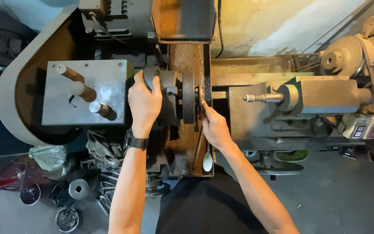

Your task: Machine and measure a metal component using a lathe and a caliper.

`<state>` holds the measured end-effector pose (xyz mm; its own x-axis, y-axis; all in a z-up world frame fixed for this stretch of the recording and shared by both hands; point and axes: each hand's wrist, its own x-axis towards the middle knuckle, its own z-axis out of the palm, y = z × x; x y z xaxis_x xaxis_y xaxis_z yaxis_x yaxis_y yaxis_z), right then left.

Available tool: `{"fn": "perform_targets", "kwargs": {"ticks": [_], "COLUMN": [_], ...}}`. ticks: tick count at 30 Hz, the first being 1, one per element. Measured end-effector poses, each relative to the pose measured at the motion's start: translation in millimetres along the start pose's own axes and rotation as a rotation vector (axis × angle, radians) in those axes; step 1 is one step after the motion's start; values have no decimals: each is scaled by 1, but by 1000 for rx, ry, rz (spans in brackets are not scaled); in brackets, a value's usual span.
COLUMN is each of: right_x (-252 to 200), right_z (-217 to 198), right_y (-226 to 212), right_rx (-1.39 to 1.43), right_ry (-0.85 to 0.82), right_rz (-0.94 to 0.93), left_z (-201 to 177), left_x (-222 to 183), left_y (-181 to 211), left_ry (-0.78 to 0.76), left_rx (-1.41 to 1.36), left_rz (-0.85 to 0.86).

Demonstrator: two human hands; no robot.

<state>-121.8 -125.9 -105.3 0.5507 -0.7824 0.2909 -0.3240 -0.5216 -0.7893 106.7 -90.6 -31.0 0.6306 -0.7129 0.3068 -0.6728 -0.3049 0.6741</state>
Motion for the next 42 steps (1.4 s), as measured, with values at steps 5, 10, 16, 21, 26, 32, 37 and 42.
{"fn": "perform_targets", "kwargs": {"ticks": [5, 10, 16, 21, 26, 32, 37, 42], "right_x": [-1, -5, -12, -22, -11, -7, -4, -5], "right_z": [-8, -4, 4, 4, -6, 2, -6, 0], "right_y": [-9, -2, 11, 29, -1, 1, -8, 0], "right_rx": [-42, -143, 83, 49, 68, 65, -16, -99], "right_ry": [-51, -119, 143, 212, 105, 38, -71, -105], "right_rz": [37, 114, 235, 110, 234, 101, 128, 164], "left_z": [-6, -4, -3, 24, 6, -2, -6, -6], "left_x": [-10, -22, -51, -100, -84, -2, -13, -26], "left_y": [2, -1, -5, -52, -27, -3, 3, -2], "left_ry": [29, 62, 118, 278, 319, 42, 2, 93], "left_rx": [-91, -117, -181, -269, -205, -76, -158, -270], "left_rz": [29, 67, 104, 347, 395, 150, -19, 55]}}
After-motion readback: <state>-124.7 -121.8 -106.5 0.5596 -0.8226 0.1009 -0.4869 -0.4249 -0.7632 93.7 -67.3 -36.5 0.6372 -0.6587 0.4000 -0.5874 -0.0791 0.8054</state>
